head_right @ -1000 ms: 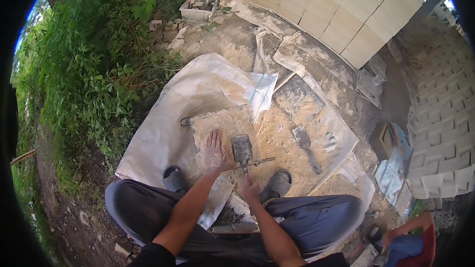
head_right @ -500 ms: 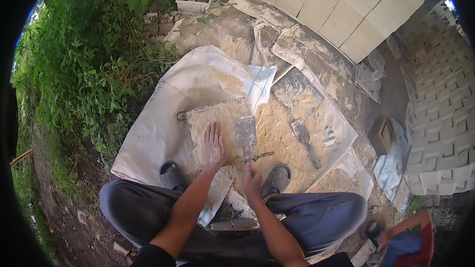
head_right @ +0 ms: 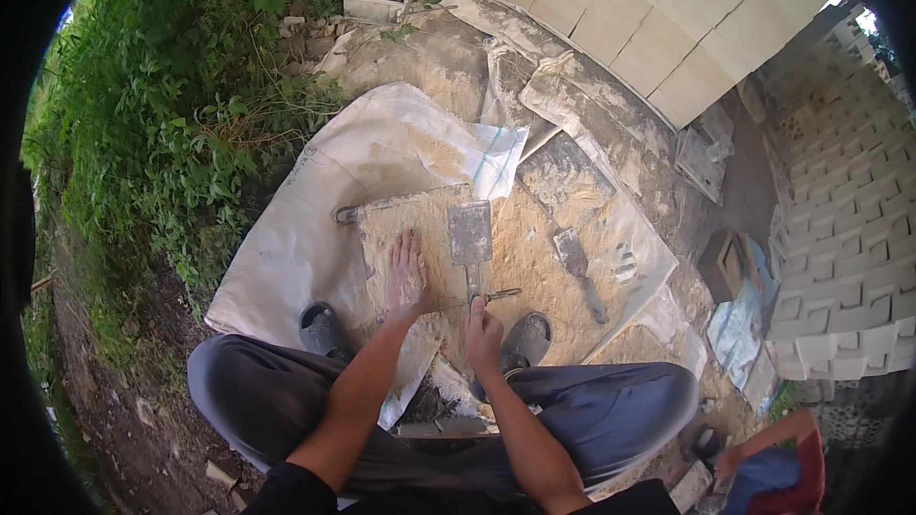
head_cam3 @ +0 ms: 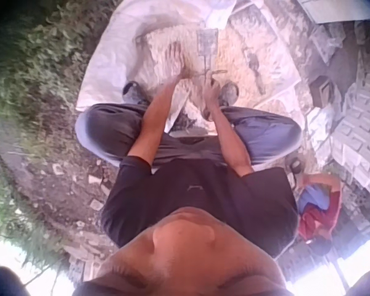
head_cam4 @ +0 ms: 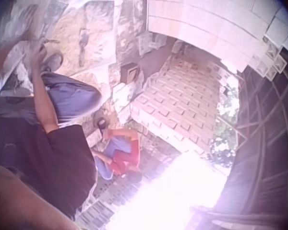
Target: The person sits on the ground and uses a trowel to scoop sand into a square metal mold. They press the sand into the mold with their hands and use the trowel to scrape off the excess material from the top surface. The person then lifts the mold to reveal a formed sand block.
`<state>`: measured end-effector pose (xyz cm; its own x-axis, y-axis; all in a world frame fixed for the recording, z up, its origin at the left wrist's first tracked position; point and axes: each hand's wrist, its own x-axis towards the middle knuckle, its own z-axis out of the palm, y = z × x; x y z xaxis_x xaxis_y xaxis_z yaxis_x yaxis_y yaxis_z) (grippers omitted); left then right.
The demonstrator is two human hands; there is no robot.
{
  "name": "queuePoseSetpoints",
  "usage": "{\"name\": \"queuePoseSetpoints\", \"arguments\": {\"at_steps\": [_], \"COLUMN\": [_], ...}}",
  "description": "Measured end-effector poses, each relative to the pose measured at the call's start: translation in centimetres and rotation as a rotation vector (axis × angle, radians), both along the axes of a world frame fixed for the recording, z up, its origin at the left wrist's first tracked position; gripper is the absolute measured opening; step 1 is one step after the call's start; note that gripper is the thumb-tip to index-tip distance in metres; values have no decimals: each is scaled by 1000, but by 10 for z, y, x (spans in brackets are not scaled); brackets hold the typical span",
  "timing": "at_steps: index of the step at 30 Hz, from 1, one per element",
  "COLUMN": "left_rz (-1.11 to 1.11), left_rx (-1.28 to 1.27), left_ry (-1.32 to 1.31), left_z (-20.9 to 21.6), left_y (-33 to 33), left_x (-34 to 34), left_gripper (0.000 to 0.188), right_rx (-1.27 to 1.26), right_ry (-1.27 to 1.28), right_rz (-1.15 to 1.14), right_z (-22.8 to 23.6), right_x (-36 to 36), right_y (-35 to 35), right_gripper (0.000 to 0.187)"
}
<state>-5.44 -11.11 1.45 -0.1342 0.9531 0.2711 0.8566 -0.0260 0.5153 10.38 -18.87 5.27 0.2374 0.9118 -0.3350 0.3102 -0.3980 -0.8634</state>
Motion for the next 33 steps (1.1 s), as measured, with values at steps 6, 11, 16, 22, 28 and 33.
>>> {"name": "queuePoseSetpoints", "arguments": {"at_steps": [6,11,16,22,28,33], "left_rz": [-52,-50,-57,-63,-70,105], "left_rx": [-4,38,23,14,25,11], "left_ry": [9,9,-33,-11,-10,60], "left_z": [5,-3,-2,7,-3,-8], "left_y": [4,3,1,3,-2,-17], "left_x": [3,-11,0,1,-7,-22], "left_gripper": [48,51,47,47,49,47], "right_rx": [-234,-173,43,-179,-178,-34], "right_ry": [-254,-400,-59,-373,-261,-87], "right_rz": [3,5,-12,2,55,28], "right_z": [-96,-52,-1,-83,-60,-12], "right_x": [18,-1,1,16,11,-8], "right_y": [-26,-17,4,-32,-18,-6], "right_gripper": [71,72,74,75,73,72]}}
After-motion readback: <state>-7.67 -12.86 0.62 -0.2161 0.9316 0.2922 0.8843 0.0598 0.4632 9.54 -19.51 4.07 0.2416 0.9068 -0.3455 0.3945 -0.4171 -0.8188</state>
